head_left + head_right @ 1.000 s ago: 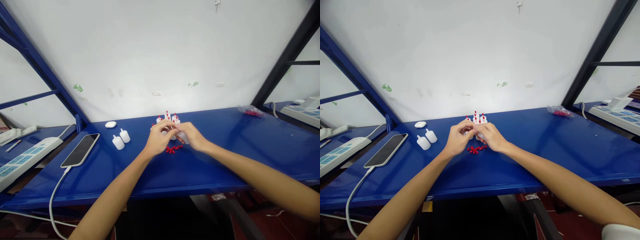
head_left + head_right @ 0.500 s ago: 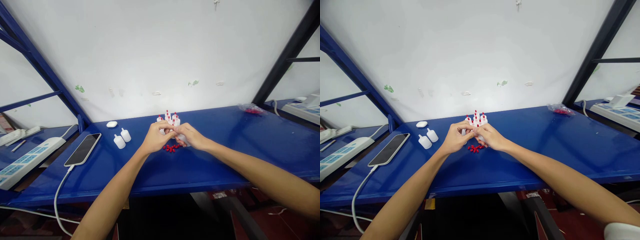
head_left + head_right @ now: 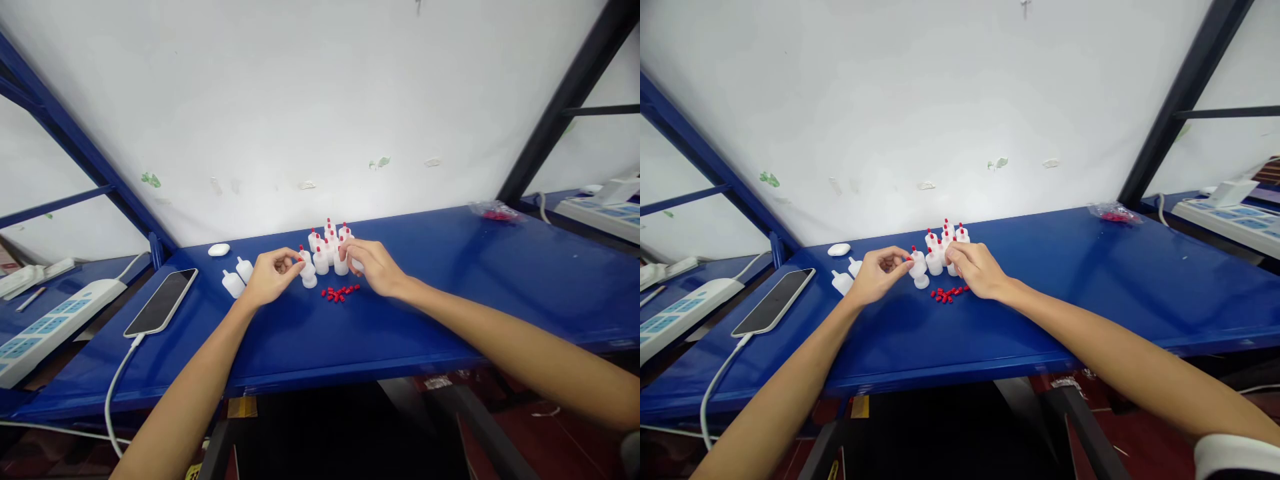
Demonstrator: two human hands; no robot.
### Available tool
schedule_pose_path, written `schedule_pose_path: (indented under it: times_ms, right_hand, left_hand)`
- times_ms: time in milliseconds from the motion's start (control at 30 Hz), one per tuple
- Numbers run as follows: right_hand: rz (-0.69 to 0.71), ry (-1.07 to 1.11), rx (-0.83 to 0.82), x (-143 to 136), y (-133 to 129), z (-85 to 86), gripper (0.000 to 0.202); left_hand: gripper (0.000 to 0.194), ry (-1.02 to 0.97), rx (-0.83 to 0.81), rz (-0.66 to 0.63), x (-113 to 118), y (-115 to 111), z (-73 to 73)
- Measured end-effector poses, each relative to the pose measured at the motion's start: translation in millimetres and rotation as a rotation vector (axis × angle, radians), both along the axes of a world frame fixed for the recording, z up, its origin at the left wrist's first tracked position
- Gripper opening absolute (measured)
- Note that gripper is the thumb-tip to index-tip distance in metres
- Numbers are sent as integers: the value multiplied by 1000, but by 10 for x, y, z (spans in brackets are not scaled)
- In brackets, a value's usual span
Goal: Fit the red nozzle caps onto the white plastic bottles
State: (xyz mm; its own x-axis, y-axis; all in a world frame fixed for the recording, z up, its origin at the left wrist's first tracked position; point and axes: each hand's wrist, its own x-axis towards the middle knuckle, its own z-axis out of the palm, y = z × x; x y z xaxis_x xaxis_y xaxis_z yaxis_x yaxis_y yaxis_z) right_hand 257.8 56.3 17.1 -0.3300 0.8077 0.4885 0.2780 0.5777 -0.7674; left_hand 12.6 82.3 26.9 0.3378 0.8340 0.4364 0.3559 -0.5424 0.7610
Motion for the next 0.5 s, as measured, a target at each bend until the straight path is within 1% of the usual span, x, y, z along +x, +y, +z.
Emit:
schedule_pose_path:
  times_ms: [100,200,400,433,500]
  right_hand:
    - [19,87,2,23,57,-30,23]
    - [-13,198,-62,21,135,-46,21]
    - [-178,679,-434,31,286,27,25]
    - [-199,743,-488,47,303,44,24]
    - [-210,852,-602,86,327,73,24]
  left_hand:
    - [25,83,50,65,-122,39,-95]
    - [26,125,80,70,-126,70,-150]
    - [24,358,126,-28,-73,68,-192]
    - [26,371,156,-18,-69,57,-192]
    - [30,371,266,43,-54,18,-189]
